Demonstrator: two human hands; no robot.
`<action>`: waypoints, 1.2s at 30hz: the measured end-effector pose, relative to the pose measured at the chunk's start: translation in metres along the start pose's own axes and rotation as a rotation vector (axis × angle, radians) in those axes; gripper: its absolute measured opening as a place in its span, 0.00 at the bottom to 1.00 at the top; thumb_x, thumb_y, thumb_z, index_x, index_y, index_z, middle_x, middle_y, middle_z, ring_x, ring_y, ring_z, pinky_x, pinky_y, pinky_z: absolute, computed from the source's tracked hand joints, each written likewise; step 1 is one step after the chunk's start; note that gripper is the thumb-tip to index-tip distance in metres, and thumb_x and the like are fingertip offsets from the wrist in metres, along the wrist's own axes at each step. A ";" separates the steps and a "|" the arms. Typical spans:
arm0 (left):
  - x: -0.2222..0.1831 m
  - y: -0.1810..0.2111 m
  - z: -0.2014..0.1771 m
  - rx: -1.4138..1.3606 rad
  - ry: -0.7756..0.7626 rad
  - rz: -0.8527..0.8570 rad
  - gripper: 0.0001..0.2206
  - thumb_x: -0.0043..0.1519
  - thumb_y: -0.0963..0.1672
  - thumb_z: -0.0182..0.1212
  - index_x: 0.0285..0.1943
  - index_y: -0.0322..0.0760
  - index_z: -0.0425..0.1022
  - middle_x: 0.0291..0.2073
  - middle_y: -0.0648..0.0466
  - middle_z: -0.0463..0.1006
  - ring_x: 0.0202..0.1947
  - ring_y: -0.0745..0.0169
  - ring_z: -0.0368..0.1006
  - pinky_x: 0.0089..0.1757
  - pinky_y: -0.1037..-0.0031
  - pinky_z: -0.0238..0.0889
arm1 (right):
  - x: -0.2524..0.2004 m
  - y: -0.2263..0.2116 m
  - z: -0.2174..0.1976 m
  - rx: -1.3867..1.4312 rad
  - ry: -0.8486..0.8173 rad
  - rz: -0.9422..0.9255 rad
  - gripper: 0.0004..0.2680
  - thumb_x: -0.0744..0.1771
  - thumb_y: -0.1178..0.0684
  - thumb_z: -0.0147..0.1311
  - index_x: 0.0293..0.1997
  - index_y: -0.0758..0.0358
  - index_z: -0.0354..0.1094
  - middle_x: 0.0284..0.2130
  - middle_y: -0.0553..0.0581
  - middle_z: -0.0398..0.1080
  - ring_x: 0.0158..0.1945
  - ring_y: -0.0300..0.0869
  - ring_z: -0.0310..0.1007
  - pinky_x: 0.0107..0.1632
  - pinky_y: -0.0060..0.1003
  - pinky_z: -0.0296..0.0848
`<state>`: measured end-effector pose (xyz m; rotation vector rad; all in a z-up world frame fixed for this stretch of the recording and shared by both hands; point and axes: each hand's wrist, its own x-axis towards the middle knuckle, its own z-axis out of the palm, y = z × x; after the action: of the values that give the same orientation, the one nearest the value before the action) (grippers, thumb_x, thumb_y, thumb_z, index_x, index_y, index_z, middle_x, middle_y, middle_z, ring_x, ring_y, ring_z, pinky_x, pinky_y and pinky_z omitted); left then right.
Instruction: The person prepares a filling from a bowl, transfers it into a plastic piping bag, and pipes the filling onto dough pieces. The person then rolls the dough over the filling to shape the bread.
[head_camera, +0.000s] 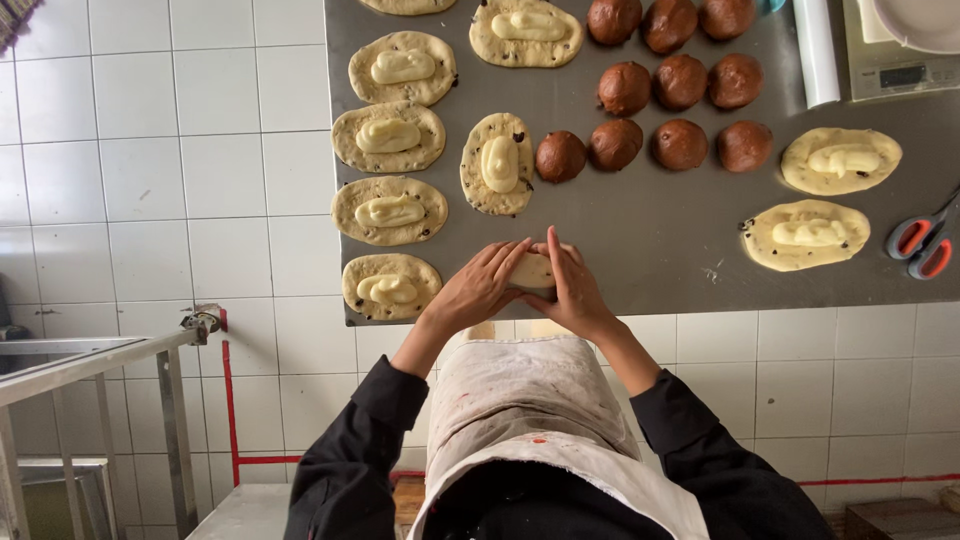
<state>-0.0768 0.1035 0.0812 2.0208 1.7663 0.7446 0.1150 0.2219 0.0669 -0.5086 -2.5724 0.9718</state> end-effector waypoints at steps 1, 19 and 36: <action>-0.004 -0.001 -0.001 0.014 -0.014 0.014 0.37 0.63 0.48 0.63 0.76 0.26 0.50 0.63 0.40 0.68 0.64 0.42 0.65 0.62 0.59 0.59 | -0.001 -0.003 0.002 0.002 0.004 -0.002 0.46 0.60 0.50 0.73 0.78 0.66 0.29 0.59 0.62 0.65 0.62 0.54 0.65 0.62 0.48 0.69; -0.018 0.016 -0.030 -0.306 0.058 -0.148 0.34 0.58 0.44 0.69 0.74 0.34 0.60 0.63 0.43 0.69 0.63 0.41 0.65 0.59 0.58 0.63 | -0.007 -0.030 -0.013 -0.091 0.147 0.023 0.40 0.61 0.48 0.72 0.77 0.63 0.43 0.58 0.61 0.68 0.59 0.54 0.69 0.58 0.49 0.73; 0.002 0.000 -0.028 -0.149 0.017 -0.074 0.28 0.54 0.46 0.71 0.64 0.32 0.70 0.56 0.46 0.75 0.56 0.45 0.70 0.55 0.59 0.66 | -0.016 0.013 0.001 -0.436 0.137 -0.140 0.36 0.57 0.33 0.66 0.70 0.53 0.52 0.60 0.57 0.62 0.63 0.56 0.64 0.64 0.64 0.63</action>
<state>-0.0934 0.1033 0.1039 1.8475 1.7306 0.8454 0.1314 0.2232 0.0538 -0.4757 -2.6510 0.3138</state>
